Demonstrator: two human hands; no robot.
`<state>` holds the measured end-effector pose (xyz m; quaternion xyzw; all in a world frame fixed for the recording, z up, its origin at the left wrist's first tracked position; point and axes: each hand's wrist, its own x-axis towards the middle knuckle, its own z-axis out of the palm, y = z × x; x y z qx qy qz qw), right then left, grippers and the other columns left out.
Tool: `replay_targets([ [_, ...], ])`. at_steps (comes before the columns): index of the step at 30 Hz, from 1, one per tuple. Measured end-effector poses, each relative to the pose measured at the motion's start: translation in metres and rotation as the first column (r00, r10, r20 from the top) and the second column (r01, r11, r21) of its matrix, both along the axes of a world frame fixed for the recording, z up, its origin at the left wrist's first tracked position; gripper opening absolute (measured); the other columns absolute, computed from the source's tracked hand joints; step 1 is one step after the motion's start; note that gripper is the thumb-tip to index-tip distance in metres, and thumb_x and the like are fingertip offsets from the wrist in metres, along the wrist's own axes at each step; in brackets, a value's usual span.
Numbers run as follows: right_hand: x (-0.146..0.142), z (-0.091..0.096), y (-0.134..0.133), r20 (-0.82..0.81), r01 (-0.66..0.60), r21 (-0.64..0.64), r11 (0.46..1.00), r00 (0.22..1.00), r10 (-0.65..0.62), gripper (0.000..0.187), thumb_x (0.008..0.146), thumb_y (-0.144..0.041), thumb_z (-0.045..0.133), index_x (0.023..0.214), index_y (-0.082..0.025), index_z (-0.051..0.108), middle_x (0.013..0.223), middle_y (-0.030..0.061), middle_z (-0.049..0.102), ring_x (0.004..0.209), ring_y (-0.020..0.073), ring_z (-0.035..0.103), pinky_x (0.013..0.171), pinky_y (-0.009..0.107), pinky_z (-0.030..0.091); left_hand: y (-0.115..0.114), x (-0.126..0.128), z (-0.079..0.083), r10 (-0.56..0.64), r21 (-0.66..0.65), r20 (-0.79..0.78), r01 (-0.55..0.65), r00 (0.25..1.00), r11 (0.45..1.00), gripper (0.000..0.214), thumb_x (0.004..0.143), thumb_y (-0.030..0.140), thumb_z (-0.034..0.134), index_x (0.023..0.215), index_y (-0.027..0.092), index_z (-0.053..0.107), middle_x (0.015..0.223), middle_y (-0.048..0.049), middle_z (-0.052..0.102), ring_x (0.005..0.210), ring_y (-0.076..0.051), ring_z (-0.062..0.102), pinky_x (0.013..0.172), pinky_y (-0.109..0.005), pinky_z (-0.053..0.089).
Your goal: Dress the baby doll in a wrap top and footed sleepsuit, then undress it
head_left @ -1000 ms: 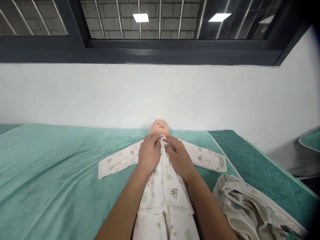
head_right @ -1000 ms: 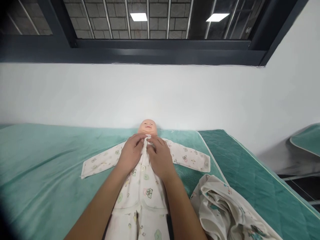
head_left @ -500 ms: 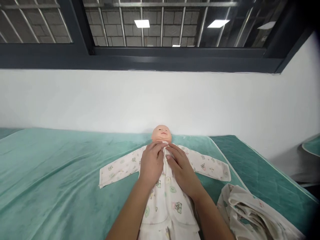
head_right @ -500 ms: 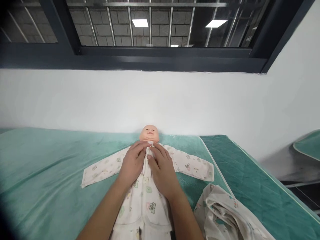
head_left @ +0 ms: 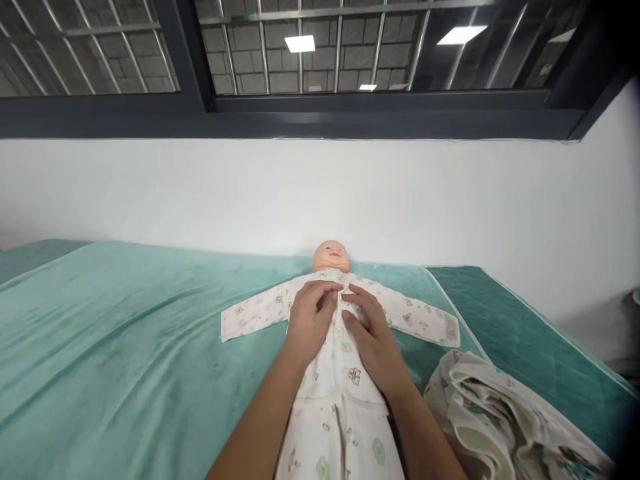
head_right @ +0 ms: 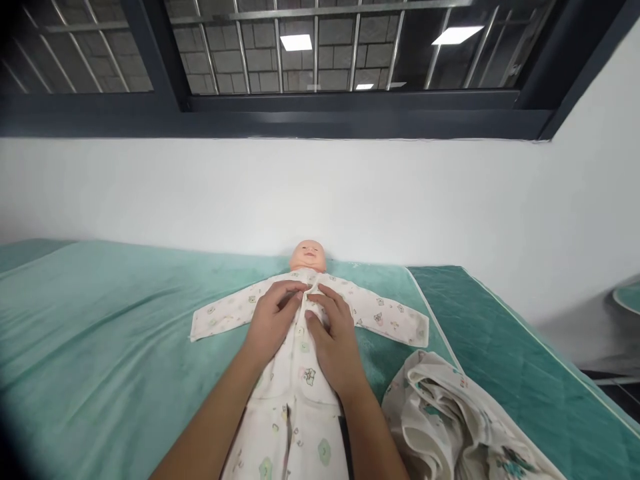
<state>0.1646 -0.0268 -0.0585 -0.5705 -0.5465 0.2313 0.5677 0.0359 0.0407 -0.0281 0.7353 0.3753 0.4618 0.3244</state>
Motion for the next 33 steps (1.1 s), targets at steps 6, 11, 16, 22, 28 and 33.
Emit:
replay_targets([
  [6,0.000,0.002,0.003,-0.057,0.017,-0.004,1.000,0.998,-0.017,0.020,0.093,-0.041,0.056,0.108,-0.035,0.067,0.145,-0.0016,0.048,0.133,0.0223,0.044,0.102,0.041,0.045,-0.003,-0.002,-0.001,0.000,-0.035,0.034,0.001,0.999,0.999,0.023,0.093,0.025,0.050,0.105,0.028,0.069,0.112,-0.0021,0.068,0.104,-0.017,0.063,0.092,-0.031,0.048],
  [11,0.001,0.003,0.003,-0.071,0.050,-0.019,0.999,0.996,-0.052,0.027,0.094,-0.043,0.053,0.113,-0.036,0.072,0.142,-0.0013,0.053,0.133,0.0229,0.045,0.112,0.044,0.037,0.000,-0.001,0.001,-0.004,-0.084,0.044,0.008,0.999,0.996,0.019,0.089,0.025,0.057,0.103,0.029,0.070,0.112,-0.0004,0.069,0.107,-0.017,0.063,0.096,-0.031,0.047],
  [16,0.003,0.006,0.002,-0.046,0.033,-0.039,0.999,0.998,-0.035,0.028,0.093,-0.045,0.055,0.113,-0.036,0.073,0.144,-0.0012,0.052,0.135,0.0239,0.044,0.114,0.045,0.036,0.000,0.000,0.005,0.008,-0.078,-0.008,-0.008,1.000,0.997,0.022,0.082,0.020,0.063,0.102,0.027,0.070,0.113,-0.0010,0.070,0.111,-0.019,0.063,0.099,-0.033,0.046],
  [22,0.004,0.006,0.003,-0.064,0.024,-0.011,1.000,0.998,-0.024,0.025,0.094,-0.041,0.054,0.109,-0.033,0.072,0.142,0.0001,0.052,0.135,0.0221,0.043,0.115,0.043,0.033,0.000,0.003,0.003,0.022,-0.009,-0.057,-0.023,0.998,1.000,0.026,0.080,0.015,0.060,0.102,0.027,0.069,0.114,-0.0002,0.069,0.112,-0.019,0.061,0.100,-0.034,0.045],
  [28,0.000,0.005,0.004,-0.261,0.090,-0.008,0.996,0.961,-0.089,0.023,0.090,-0.039,0.058,0.107,-0.027,0.066,0.124,0.0031,0.064,0.115,0.0224,0.057,0.099,0.040,0.046,-0.004,0.010,0.003,0.071,0.173,-0.151,-0.045,0.986,0.984,0.030,0.077,0.006,0.055,0.097,0.025,0.067,0.103,-0.0004,0.070,0.106,-0.019,0.060,0.096,-0.035,0.046],
  [33,-0.001,0.002,0.005,-0.380,0.178,0.000,0.984,0.910,-0.164,0.032,0.086,-0.036,0.061,0.116,-0.024,0.060,0.123,0.0061,0.065,0.115,0.0224,0.059,0.100,0.041,0.046,-0.009,0.011,0.006,0.041,0.284,-0.209,0.021,0.977,0.959,0.028,0.082,0.006,0.052,0.098,0.024,0.066,0.098,-0.0015,0.071,0.104,-0.020,0.058,0.093,-0.035,0.046],
])
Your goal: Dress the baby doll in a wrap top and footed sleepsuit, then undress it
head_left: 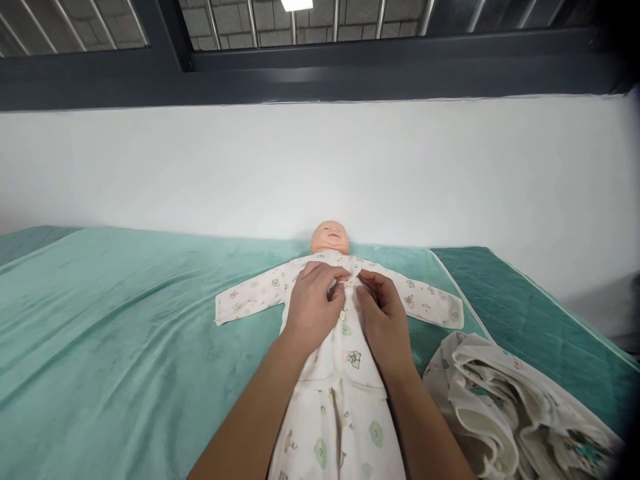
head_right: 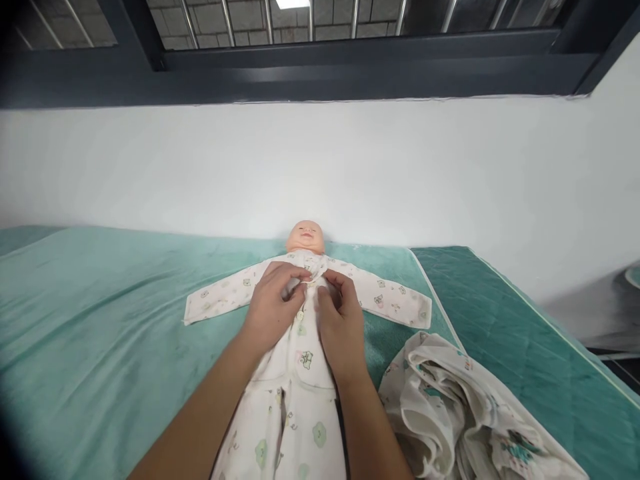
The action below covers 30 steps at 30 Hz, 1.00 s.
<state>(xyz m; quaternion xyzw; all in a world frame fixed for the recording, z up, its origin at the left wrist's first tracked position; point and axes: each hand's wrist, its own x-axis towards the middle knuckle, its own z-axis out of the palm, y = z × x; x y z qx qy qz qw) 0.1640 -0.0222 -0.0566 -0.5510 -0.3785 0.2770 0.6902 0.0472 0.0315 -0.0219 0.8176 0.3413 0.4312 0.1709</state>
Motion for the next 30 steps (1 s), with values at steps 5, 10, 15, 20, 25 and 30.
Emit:
replay_targets([
  [5,0.001,-0.002,-0.002,0.167,0.006,0.019,1.000,0.986,-0.009,0.034,0.090,-0.033,0.055,0.123,-0.029,0.059,0.148,0.0036,0.046,0.136,0.0210,0.043,0.113,0.042,0.035,-0.004,0.000,0.002,-0.079,-0.032,0.003,0.079,0.997,0.996,0.024,0.090,0.013,0.048,0.101,0.023,0.068,0.096,-0.0035,0.071,0.103,-0.019,0.060,0.093,-0.034,0.046],
  [10,-0.001,0.006,-0.006,0.090,0.037,-0.009,0.999,0.995,-0.037,0.017,0.088,-0.035,0.057,0.098,-0.025,0.067,0.139,0.0029,0.057,0.128,0.0233,0.050,0.110,0.043,0.037,0.001,-0.004,-0.001,0.030,-0.239,0.300,0.045,0.953,0.970,0.023,0.093,0.020,0.048,0.102,0.023,0.069,0.094,-0.0025,0.071,0.096,-0.016,0.063,0.090,-0.030,0.047],
  [15,-0.002,0.015,-0.012,0.149,-0.017,-0.044,0.999,0.989,0.024,0.024,0.089,-0.037,0.057,0.071,-0.023,0.068,0.129,0.0016,0.065,0.126,0.0250,0.053,0.109,0.040,0.035,-0.015,-0.017,-0.010,0.201,-0.464,0.405,0.011,0.892,0.886,0.021,0.093,0.029,0.047,0.099,0.021,0.066,0.071,0.0027,0.061,0.063,-0.011,0.054,0.063,-0.024,0.043],
  [20,-0.004,0.016,-0.016,0.236,-0.017,-0.080,0.997,0.971,0.035,0.027,0.088,-0.039,0.059,0.068,-0.025,0.069,0.130,0.0001,0.064,0.126,0.0244,0.053,0.111,0.040,0.032,-0.038,-0.027,-0.013,0.167,-0.469,0.273,-0.020,0.947,0.883,0.016,0.088,0.027,0.055,0.096,0.023,0.068,0.076,0.0029,0.062,0.067,-0.011,0.053,0.066,-0.024,0.042],
  [25,-0.003,0.015,-0.017,0.266,-0.024,-0.118,0.993,0.963,0.055,0.030,0.088,-0.042,0.059,0.066,-0.024,0.069,0.134,0.0007,0.061,0.128,0.0262,0.051,0.112,0.042,0.031,-0.042,-0.031,-0.004,0.038,-0.422,0.216,0.059,0.976,0.905,0.018,0.090,0.023,0.051,0.092,0.024,0.069,0.086,0.0006,0.068,0.069,-0.012,0.052,0.066,-0.025,0.042],
  [30,-0.002,0.016,-0.018,0.303,-0.084,-0.142,0.986,0.945,0.124,0.027,0.089,-0.041,0.059,0.070,-0.027,0.072,0.136,-0.0009,0.060,0.131,0.0259,0.048,0.112,0.043,0.033,-0.044,-0.032,-0.003,0.006,-0.433,0.161,0.065,0.987,0.899,0.016,0.085,0.019,0.056,0.093,0.026,0.069,0.089,0.0019,0.067,0.065,-0.010,0.049,0.062,-0.024,0.040],
])
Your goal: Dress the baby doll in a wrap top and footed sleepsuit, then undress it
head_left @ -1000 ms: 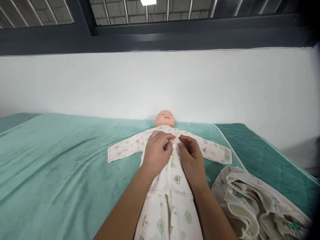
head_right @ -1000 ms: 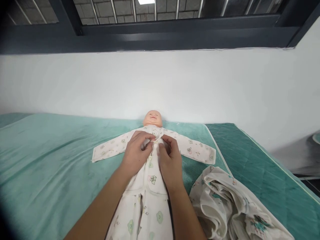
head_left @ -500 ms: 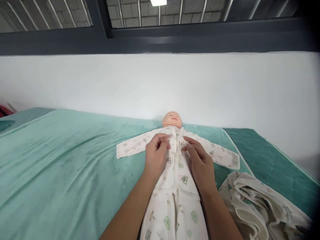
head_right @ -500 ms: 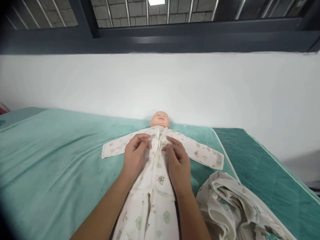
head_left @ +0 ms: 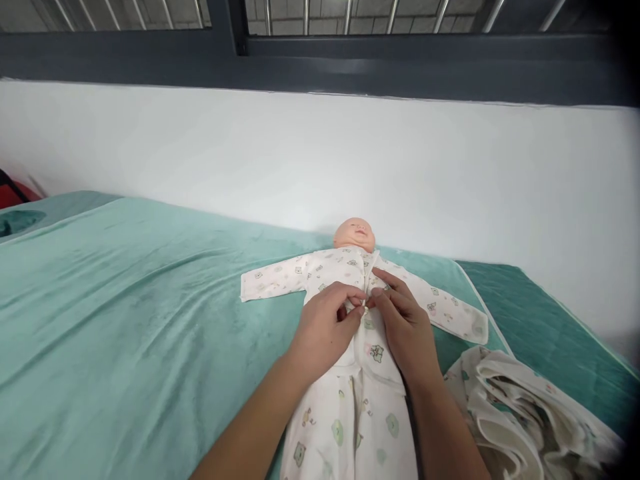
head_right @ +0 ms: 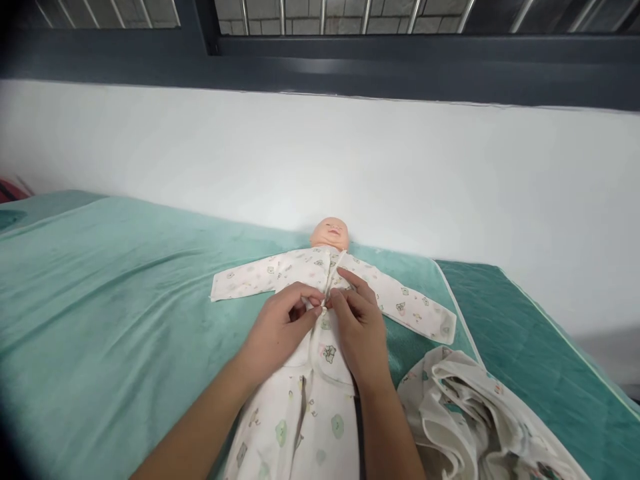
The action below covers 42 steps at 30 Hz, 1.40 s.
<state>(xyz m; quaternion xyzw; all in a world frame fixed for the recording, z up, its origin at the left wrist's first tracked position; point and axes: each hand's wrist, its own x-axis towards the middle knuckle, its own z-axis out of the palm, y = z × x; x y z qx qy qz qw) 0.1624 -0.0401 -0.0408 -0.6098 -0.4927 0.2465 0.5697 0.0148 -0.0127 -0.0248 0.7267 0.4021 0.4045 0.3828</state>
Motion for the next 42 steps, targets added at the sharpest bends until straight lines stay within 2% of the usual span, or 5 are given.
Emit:
replay_targets([
  [8,0.000,0.008,-0.003,0.015,-0.075,-0.028,0.997,0.997,0.075,0.025,0.089,-0.040,0.059,0.077,-0.028,0.076,0.138,0.0014,0.058,0.135,0.0279,0.043,0.114,0.048,0.031,0.004,-0.004,0.003,-0.038,-0.070,0.007,0.039,0.999,0.997,0.015,0.082,0.021,0.059,0.092,0.025,0.069,0.073,0.0035,0.060,0.060,-0.010,0.048,0.058,-0.023,0.042],
  [16,0.000,0.000,0.000,0.029,-0.051,0.020,0.999,0.998,0.050,0.025,0.089,-0.041,0.060,0.075,-0.028,0.075,0.136,0.0004,0.060,0.134,0.0263,0.045,0.115,0.046,0.031,0.001,-0.005,0.002,-0.061,-0.075,-0.023,0.059,0.998,0.995,0.005,0.085,0.022,0.059,0.087,0.025,0.063,0.071,0.0046,0.056,0.063,-0.010,0.047,0.061,-0.023,0.039],
  [23,0.001,0.004,-0.002,-0.050,-0.068,-0.012,0.998,0.996,0.068,0.033,0.088,-0.042,0.062,0.060,-0.025,0.068,0.136,-0.0013,0.060,0.133,0.0274,0.046,0.117,0.046,0.027,0.003,-0.006,0.001,-0.061,-0.152,0.108,0.077,0.992,0.985,0.019,0.086,0.022,0.057,0.105,0.025,0.058,0.089,0.0015,0.061,0.071,-0.010,0.051,0.066,-0.023,0.042],
  [33,0.000,0.003,-0.002,0.037,-0.073,0.003,0.997,0.997,0.073,0.024,0.087,-0.047,0.063,0.080,-0.030,0.078,0.137,0.0005,0.060,0.133,0.0277,0.046,0.116,0.049,0.030,0.006,-0.014,0.006,-0.177,-0.259,0.267,0.247,0.947,0.934,0.018,0.088,0.026,0.059,0.106,0.023,0.059,0.087,0.0000,0.061,0.071,-0.010,0.053,0.069,-0.024,0.045],
  [42,0.001,0.005,-0.004,0.131,-0.141,-0.060,0.988,0.980,0.148,0.016,0.076,-0.040,0.075,0.075,-0.026,0.069,0.146,-0.0004,0.050,0.139,0.0274,0.038,0.116,0.046,0.028,0.008,-0.005,-0.004,-0.058,-0.087,0.047,0.062,0.997,0.994,0.024,0.082,0.016,0.060,0.105,0.025,0.064,0.097,0.0009,0.063,0.085,-0.011,0.057,0.076,-0.024,0.044],
])
